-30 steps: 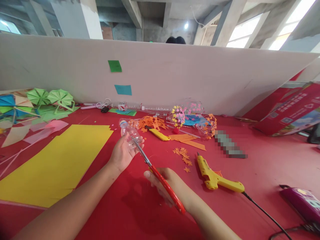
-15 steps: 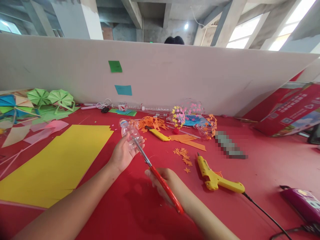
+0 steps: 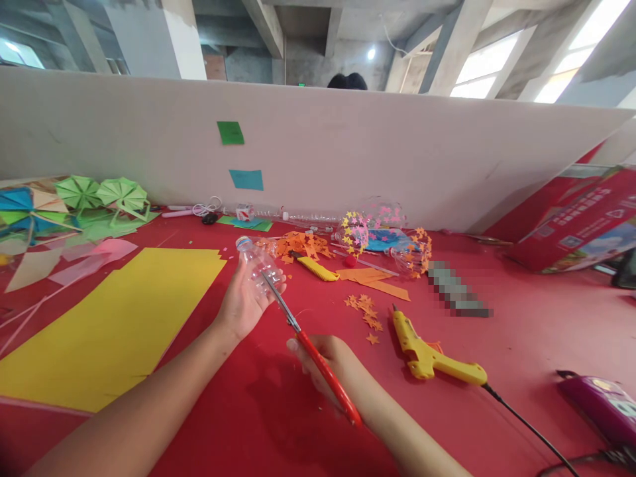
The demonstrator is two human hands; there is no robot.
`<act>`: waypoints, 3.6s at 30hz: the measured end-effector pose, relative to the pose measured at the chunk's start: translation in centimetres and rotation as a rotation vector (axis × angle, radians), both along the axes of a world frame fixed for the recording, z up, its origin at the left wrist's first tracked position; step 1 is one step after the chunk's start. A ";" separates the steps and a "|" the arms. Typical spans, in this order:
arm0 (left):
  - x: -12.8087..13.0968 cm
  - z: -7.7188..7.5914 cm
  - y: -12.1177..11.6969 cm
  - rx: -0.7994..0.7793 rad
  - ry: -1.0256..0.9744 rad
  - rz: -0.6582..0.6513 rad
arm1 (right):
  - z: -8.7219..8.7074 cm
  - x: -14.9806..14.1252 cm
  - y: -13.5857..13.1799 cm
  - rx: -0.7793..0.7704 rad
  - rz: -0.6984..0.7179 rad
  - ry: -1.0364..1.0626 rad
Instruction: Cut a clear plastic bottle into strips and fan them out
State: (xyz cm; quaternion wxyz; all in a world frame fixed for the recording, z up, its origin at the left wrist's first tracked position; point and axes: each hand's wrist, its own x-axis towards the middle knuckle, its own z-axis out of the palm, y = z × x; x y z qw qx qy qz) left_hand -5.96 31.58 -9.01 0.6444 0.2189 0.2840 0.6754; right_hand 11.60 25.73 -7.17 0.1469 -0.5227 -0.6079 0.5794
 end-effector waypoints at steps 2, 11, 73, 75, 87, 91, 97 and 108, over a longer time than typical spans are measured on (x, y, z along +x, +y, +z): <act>0.0 0.0 0.1 -0.005 0.008 0.007 | -0.2 0.0 0.0 0.004 0.002 0.021; 0.4 -0.4 0.0 0.015 0.036 -0.048 | -0.4 0.3 -0.4 0.055 0.003 0.070; 0.8 -0.9 -0.5 0.098 0.255 -0.098 | 0.3 -0.3 -0.5 0.050 -0.095 0.018; 0.8 -0.9 -0.5 0.094 0.253 -0.091 | 0.3 -0.2 -0.4 0.046 -0.084 0.026; 1.3 -1.0 -1.0 0.086 0.288 -0.130 | 0.1 -0.1 -0.2 0.041 -0.100 0.096; 1.1 -0.9 -1.0 0.088 0.298 -0.139 | 0.1 -0.1 -0.2 0.038 -0.112 0.079; 0.9 -0.8 -1.0 0.104 0.314 -0.164 | 0.4 0.0 -0.3 0.079 -0.098 0.040; 1.0 -0.9 -1.0 0.111 0.324 -0.140 | 0.1 0.2 -0.1 0.060 -0.076 0.104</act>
